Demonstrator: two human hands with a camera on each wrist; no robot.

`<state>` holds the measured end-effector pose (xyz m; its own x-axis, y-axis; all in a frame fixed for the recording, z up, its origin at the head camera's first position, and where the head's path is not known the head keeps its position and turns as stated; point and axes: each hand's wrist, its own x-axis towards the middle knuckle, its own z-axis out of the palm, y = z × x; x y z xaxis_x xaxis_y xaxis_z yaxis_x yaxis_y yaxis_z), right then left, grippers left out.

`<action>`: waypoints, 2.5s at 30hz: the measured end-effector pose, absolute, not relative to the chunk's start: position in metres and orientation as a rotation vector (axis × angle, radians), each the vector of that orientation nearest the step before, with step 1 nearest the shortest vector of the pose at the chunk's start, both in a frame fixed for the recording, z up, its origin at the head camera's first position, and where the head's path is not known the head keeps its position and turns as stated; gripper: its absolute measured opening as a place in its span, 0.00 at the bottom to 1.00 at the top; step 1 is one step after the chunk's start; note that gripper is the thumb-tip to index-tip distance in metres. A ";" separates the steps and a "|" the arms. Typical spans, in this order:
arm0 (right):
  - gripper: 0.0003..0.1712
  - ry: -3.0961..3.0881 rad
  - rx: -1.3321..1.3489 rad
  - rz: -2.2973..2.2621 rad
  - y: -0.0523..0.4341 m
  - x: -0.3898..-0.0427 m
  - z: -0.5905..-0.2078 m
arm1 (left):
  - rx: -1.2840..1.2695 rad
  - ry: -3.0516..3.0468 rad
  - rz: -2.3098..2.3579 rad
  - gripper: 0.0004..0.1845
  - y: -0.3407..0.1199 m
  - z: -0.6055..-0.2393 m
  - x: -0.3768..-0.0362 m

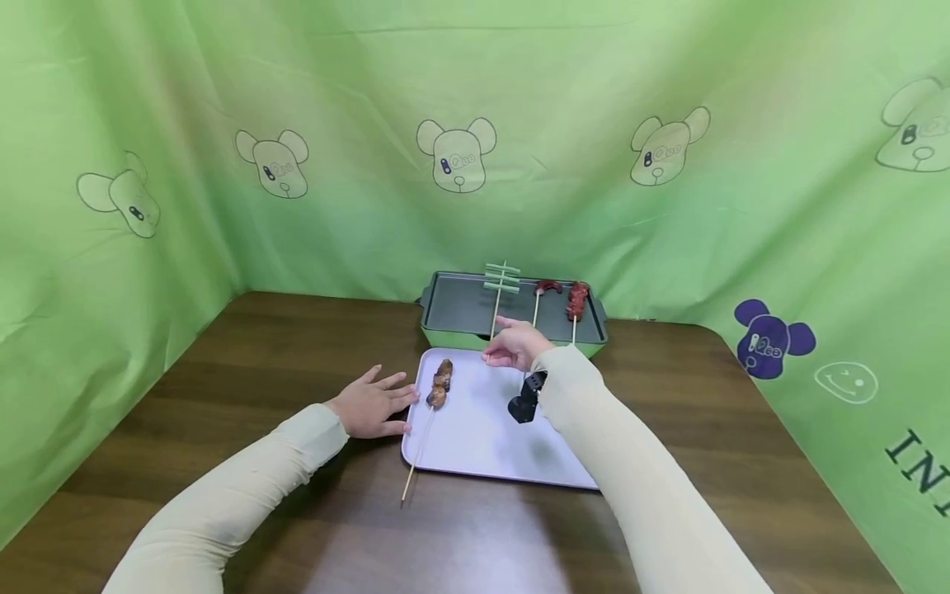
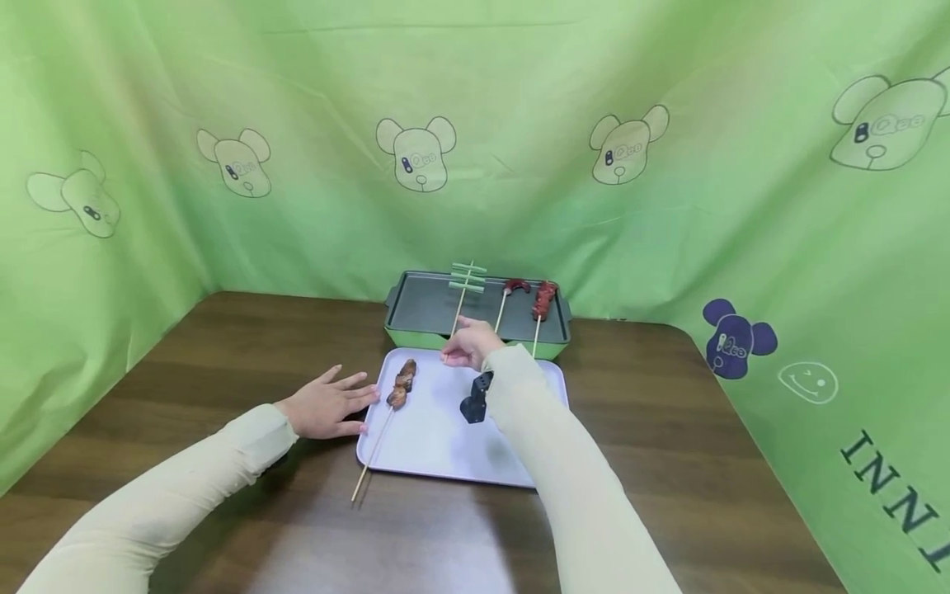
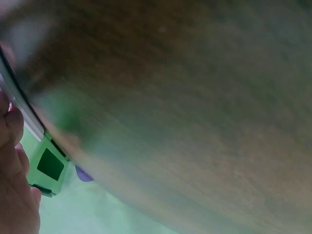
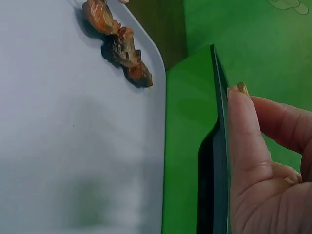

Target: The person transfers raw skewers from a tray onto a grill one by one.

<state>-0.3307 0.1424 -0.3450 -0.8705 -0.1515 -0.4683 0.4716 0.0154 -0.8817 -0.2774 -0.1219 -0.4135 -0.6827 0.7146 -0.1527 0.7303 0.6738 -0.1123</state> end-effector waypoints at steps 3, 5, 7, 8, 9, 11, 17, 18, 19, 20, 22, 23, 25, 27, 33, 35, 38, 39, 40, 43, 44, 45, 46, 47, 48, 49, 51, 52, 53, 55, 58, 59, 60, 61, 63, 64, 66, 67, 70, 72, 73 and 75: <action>0.51 1.850 0.329 -1.906 0.145 -0.331 -0.347 | 1.212 2.792 -0.268 0.31 -0.121 -0.415 -0.278; 0.51 1.848 0.319 -1.900 0.145 -0.331 -0.348 | 1.203 2.793 -0.285 0.32 -0.121 -0.417 -0.278; 0.51 1.855 0.317 -1.888 0.146 -0.332 -0.348 | 1.196 2.792 -0.288 0.32 -0.121 -0.417 -0.279; 0.51 1.860 0.320 -1.880 0.146 -0.332 -0.348 | 1.194 2.791 -0.285 0.32 -0.121 -0.417 -0.279; 0.51 1.864 0.321 -1.876 0.146 -0.332 -0.348 | 1.190 2.789 -0.280 0.32 -0.121 -0.417 -0.279; 0.51 1.868 0.324 -1.869 0.146 -0.333 -0.348 | 1.178 2.787 -0.269 0.32 -0.121 -0.417 -0.279; 0.50 1.873 0.337 -1.844 0.146 -0.334 -0.350 | 1.171 2.779 -0.265 0.32 -0.121 -0.416 -0.278; 0.50 1.876 0.343 -1.839 0.146 -0.334 -0.350 | 1.175 2.779 -0.266 0.32 -0.121 -0.417 -0.277; 0.50 1.878 0.347 -1.837 0.146 -0.335 -0.351 | 1.180 2.779 -0.265 0.32 -0.121 -0.417 -0.277; 0.50 1.881 0.353 -1.834 0.147 -0.335 -0.351 | 1.185 2.781 -0.264 0.32 -0.121 -0.417 -0.278; 0.49 1.880 0.353 -1.834 0.147 -0.335 -0.352 | 1.196 2.790 -0.270 0.32 -0.121 -0.418 -0.278; 0.49 1.883 0.347 -1.837 0.148 -0.335 -0.352 | 1.196 2.793 -0.274 0.32 -0.121 -0.419 -0.279; 0.48 1.902 0.324 -1.836 0.147 -0.335 -0.352 | 1.197 2.797 -0.278 0.32 -0.121 -0.419 -0.280; 0.46 1.941 0.299 -1.832 0.147 -0.334 -0.352 | 1.192 2.798 -0.278 0.32 -0.121 -0.419 -0.280; 0.45 2.124 0.250 -1.726 0.145 -0.332 -0.352 | 1.183 2.790 -0.272 0.32 -0.121 -0.417 -0.279; 0.45 2.161 0.236 -1.679 0.144 -0.330 -0.350 | 1.181 2.790 -0.274 0.32 -0.121 -0.416 -0.279; 0.43 2.256 0.204 -1.653 0.145 -0.322 -0.345 | 1.174 2.787 -0.276 0.32 -0.120 -0.416 -0.278; 0.42 2.301 0.187 -1.666 0.145 -0.318 -0.343 | 1.177 2.789 -0.276 0.32 -0.120 -0.415 -0.278; 0.41 2.339 0.170 -1.698 0.145 -0.313 -0.341 | 1.172 2.787 -0.276 0.32 -0.120 -0.415 -0.278; 0.37 2.405 0.127 -1.848 0.147 -0.294 -0.339 | 1.173 2.782 -0.267 0.32 -0.119 -0.415 -0.278; 0.35 2.390 0.113 -1.904 0.147 -0.286 -0.339 | 1.171 2.780 -0.266 0.32 -0.119 -0.415 -0.278; 0.34 2.357 0.098 -1.946 0.147 -0.278 -0.341 | 1.167 2.778 -0.268 0.32 -0.119 -0.415 -0.278; 0.31 2.292 0.094 -1.997 0.147 -0.269 -0.344 | 1.162 2.774 -0.268 0.33 -0.119 -0.415 -0.278; 0.29 2.217 0.084 -2.035 0.147 -0.260 -0.347 | 1.165 2.777 -0.268 0.32 -0.119 -0.415 -0.279; 0.28 2.126 0.075 -2.065 0.145 -0.251 -0.352 | 1.168 2.780 -0.270 0.32 -0.119 -0.415 -0.279; 0.25 2.026 0.075 -2.085 0.143 -0.242 -0.357 | 1.171 2.782 -0.269 0.32 -0.119 -0.415 -0.279; 0.21 1.841 0.075 -2.091 0.138 -0.225 -0.368 | 1.175 2.786 -0.271 0.32 -0.120 -0.415 -0.279; 0.17 1.754 0.083 -2.089 0.134 -0.217 -0.373 | 1.179 2.788 -0.267 0.32 -0.120 -0.414 -0.278; 0.15 1.692 0.082 -2.070 0.130 -0.210 -0.379 | 1.185 2.792 -0.266 0.31 -0.120 -0.414 -0.278; 0.10 1.617 0.101 -2.028 0.121 -0.198 -0.390 | 1.194 2.797 -0.263 0.31 -0.121 -0.415 -0.277; 0.06 1.576 0.110 -1.960 0.109 -0.184 -0.405 | 1.206 2.808 -0.258 0.31 -0.120 -0.415 -0.277; 0.06 1.545 0.093 -1.946 0.106 -0.182 -0.412 | 1.210 2.810 -0.258 0.31 -0.120 -0.415 -0.277; 0.07 1.542 0.083 -1.921 0.102 -0.178 -0.416 | 1.212 2.811 -0.256 0.31 -0.120 -0.416 -0.277; 0.08 1.538 0.070 -1.889 0.099 -0.175 -0.419 | 1.212 2.811 -0.254 0.31 -0.120 -0.416 -0.277; 0.09 1.532 0.045 -1.827 0.093 -0.169 -0.425 | 1.207 2.808 -0.252 0.31 -0.121 -0.416 -0.277; 0.10 1.531 0.032 -1.800 0.090 -0.167 -0.428 | 1.205 2.807 -0.252 0.31 -0.121 -0.416 -0.276; 0.09 1.559 0.027 -1.753 0.083 -0.162 -0.430 | 1.203 2.804 -0.252 0.31 -0.121 -0.417 -0.277; 0.09 1.558 0.031 -1.743 0.080 -0.161 -0.431 | 1.203 2.804 -0.252 0.32 -0.121 -0.417 -0.277; 0.08 1.565 0.061 -1.761 0.072 -0.161 -0.433 | 1.205 2.810 -0.247 0.31 -0.122 -0.417 -0.278; 0.08 1.569 0.086 -1.787 0.068 -0.162 -0.434 | 1.205 2.815 -0.242 0.31 -0.122 -0.416 -0.277; 0.08 1.570 0.095 -1.798 0.066 -0.163 -0.434 | 1.202 2.816 -0.240 0.31 -0.122 -0.416 -0.277; 0.08 1.572 0.113 -1.818 0.063 -0.165 -0.435 | 1.200 2.814 -0.238 0.31 -0.121 -0.414 -0.276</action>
